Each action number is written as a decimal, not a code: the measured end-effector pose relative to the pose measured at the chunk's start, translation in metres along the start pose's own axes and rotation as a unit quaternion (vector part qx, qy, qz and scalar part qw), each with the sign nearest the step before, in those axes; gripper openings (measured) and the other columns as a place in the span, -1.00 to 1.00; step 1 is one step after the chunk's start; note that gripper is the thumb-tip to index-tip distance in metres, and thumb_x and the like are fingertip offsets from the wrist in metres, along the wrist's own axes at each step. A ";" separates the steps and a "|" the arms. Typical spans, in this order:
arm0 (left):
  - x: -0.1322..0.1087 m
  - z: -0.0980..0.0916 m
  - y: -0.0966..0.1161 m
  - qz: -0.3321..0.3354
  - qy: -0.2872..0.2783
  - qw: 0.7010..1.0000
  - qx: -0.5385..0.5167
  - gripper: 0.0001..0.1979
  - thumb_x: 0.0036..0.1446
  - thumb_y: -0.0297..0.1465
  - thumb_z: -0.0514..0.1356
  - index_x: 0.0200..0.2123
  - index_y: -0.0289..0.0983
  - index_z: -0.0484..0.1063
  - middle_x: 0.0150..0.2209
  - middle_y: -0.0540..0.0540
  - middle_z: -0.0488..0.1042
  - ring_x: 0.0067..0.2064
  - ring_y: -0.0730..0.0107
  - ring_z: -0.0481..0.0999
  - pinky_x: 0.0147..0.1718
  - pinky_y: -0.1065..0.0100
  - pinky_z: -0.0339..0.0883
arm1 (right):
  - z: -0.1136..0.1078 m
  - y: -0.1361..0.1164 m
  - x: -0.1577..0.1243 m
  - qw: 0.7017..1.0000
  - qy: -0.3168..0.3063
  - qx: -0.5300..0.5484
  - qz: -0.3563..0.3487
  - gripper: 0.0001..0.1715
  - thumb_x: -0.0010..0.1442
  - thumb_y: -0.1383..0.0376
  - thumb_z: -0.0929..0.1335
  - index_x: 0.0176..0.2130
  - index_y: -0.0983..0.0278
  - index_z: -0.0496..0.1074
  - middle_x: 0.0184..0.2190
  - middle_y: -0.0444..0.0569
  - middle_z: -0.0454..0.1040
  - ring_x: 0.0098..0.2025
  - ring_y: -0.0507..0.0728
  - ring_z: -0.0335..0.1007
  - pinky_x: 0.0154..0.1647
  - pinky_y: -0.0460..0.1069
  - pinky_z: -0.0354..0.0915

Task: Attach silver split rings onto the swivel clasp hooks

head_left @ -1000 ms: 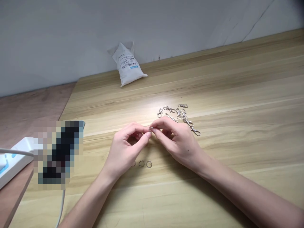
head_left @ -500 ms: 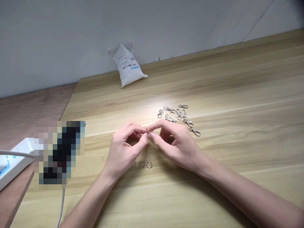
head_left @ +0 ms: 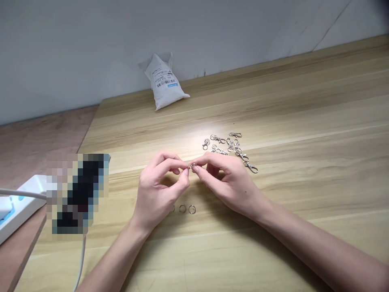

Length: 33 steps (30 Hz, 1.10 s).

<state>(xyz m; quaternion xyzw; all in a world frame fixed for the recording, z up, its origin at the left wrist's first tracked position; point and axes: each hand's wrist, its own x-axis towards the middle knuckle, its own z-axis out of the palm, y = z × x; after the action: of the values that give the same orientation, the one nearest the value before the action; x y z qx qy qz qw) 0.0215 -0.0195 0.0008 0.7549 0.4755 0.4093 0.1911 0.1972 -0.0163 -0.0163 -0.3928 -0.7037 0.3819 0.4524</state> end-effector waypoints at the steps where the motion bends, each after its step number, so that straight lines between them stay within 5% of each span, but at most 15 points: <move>1: 0.000 0.000 0.000 -0.002 0.000 1.000 0.002 -0.89 0.11 -0.55 0.22 -0.35 -0.24 0.50 -0.31 -0.01 0.42 -0.35 0.52 0.44 -0.33 0.41 0.41 | 0.000 0.000 0.000 1.000 0.006 0.003 0.000 -0.83 0.26 0.39 0.31 -0.20 0.30 0.52 -0.38 -0.08 0.51 -0.50 -0.05 0.26 -0.56 -0.12 0.16; 7: 0.000 -0.001 -0.003 -0.006 0.003 1.000 0.009 -0.90 0.11 -0.55 0.22 -0.35 -0.25 0.50 -0.32 -0.01 0.43 -0.36 0.54 0.42 -0.32 0.42 0.39 | 0.000 -0.002 -0.001 0.999 0.047 0.009 -0.016 -0.89 0.22 0.44 0.34 -0.27 0.31 0.49 -0.44 -0.14 0.49 -0.56 -0.10 0.20 -0.57 -0.15 0.19; 23: -0.001 0.001 -0.002 -0.017 -0.030 0.999 -0.002 -0.93 0.15 -0.50 0.19 -0.35 -0.25 0.47 -0.35 -0.03 0.43 -0.38 0.49 0.43 -0.40 0.43 0.37 | -0.001 -0.002 0.001 0.997 -0.052 0.013 0.050 -0.88 0.28 0.34 0.29 -0.33 0.29 0.36 -0.53 -0.20 0.33 -0.54 -0.07 0.16 -0.55 -0.14 0.11; 33: -0.001 0.004 -0.003 -0.025 -0.085 0.996 -0.025 -0.93 0.18 -0.50 0.17 -0.35 -0.25 0.44 -0.39 0.00 0.43 -0.39 0.48 0.40 -0.37 0.42 0.31 | -0.001 0.000 0.001 0.997 -0.059 0.004 0.052 -0.81 0.26 0.36 0.30 -0.42 0.28 0.32 -0.55 -0.22 0.32 -0.52 -0.06 0.17 -0.50 -0.12 0.10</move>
<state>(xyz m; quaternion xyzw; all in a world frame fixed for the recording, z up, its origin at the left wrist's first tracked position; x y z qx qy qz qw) 0.0225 -0.0190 -0.0040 0.7700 0.4657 0.3502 0.2600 0.1975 -0.0151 -0.0155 -0.4037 -0.7063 0.4301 0.3915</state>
